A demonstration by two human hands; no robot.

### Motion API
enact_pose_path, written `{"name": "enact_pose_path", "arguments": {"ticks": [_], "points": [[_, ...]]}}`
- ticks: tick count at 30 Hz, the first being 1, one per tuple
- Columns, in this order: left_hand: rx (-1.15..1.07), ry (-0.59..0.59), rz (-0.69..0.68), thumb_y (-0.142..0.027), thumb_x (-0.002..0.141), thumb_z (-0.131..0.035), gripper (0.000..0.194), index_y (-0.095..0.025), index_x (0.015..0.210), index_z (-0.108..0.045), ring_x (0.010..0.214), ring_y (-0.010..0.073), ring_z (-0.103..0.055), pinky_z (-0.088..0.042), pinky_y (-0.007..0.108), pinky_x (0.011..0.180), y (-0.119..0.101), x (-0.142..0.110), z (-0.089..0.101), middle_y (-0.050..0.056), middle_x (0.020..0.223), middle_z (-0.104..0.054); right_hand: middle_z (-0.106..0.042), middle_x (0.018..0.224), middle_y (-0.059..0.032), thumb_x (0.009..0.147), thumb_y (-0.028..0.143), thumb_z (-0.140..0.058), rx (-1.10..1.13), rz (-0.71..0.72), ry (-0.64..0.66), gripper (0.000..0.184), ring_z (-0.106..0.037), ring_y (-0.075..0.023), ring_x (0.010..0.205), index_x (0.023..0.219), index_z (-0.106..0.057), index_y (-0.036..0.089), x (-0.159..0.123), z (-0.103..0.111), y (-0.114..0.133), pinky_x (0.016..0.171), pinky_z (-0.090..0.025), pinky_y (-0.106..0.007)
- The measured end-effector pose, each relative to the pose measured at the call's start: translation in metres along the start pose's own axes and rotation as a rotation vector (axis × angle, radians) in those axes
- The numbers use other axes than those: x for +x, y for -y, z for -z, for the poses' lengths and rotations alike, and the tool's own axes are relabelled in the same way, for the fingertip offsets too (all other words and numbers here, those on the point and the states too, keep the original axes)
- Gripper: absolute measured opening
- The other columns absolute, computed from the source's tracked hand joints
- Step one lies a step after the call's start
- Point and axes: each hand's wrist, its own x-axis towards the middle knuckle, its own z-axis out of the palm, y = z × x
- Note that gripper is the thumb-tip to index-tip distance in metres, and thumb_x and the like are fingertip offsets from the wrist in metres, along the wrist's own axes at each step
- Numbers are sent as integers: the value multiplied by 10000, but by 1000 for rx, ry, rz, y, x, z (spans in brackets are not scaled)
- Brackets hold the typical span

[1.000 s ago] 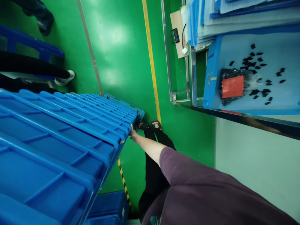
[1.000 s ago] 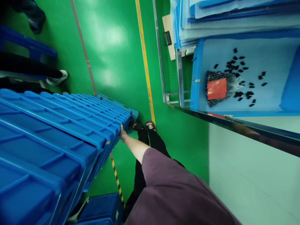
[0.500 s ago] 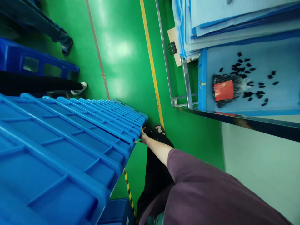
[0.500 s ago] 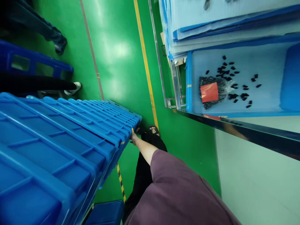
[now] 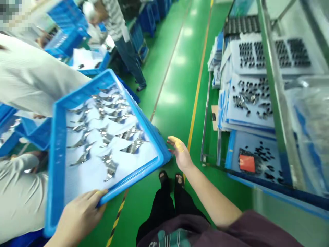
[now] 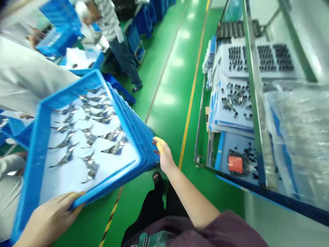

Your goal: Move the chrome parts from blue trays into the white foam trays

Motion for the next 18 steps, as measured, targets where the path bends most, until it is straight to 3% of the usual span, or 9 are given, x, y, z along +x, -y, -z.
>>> {"name": "enact_pose_path", "arguments": {"ticks": [2, 4, 8, 11, 15, 18], "points": [[-5, 108, 24, -306, 770, -530, 220, -270, 902, -703, 764, 217, -657, -500, 297, 694, -9, 19, 6, 38, 850, -704, -583, 1286, -53, 710, 451, -651, -105, 68, 191, 507, -537, -232, 1178, 1168, -606, 238, 0, -31, 46, 889, -477, -348], [-26, 200, 24, -250, 765, -518, 226, -249, 913, -689, 828, 241, -654, -491, 323, 724, -17, 41, 17, 61, 885, -699, -582, 1290, -47, 629, 350, -725, -233, 53, 274, 648, -553, -236, 1156, 1248, -563, 245, 3, -55, 73, 940, -462, -369], [-68, 238, -93, -215, 796, -487, 199, -189, 901, -653, 892, 272, -638, -475, 366, 788, -23, 79, 36, 113, 898, -677, -607, 1260, -32, 604, 227, -686, -379, 15, 300, 784, -617, -237, 1048, 1357, -471, 270, 12, -73, 87, 896, -504, -384], [-76, 185, -204, -240, 822, -460, 226, -154, 915, -647, 877, 300, -637, -484, 404, 774, -16, 103, 43, 146, 886, -666, -614, 1254, -43, 672, 264, -623, -445, 73, 203, 704, -625, -231, 1042, 1360, -478, 256, 15, -69, 84, 886, -515, -368], [-72, 64, -326, -265, 819, -466, 249, -141, 922, -656, 849, 299, -640, -491, 409, 760, -2, 143, 47, 148, 860, -663, -625, 1235, -76, 720, 303, -571, -544, 152, -109, 656, -628, -236, 1038, 1365, -480, 226, 23, -67, 74, 876, -521, -370], [-36, -1, -389, -325, 822, -476, 282, -141, 923, -665, 849, 298, -641, -493, 399, 744, 9, 178, 53, 147, 877, -666, -645, 1194, -94, 718, 277, -537, -544, 213, -223, 643, -643, -241, 999, 1354, -491, 191, 39, -75, 72, 859, -527, -381]]}}
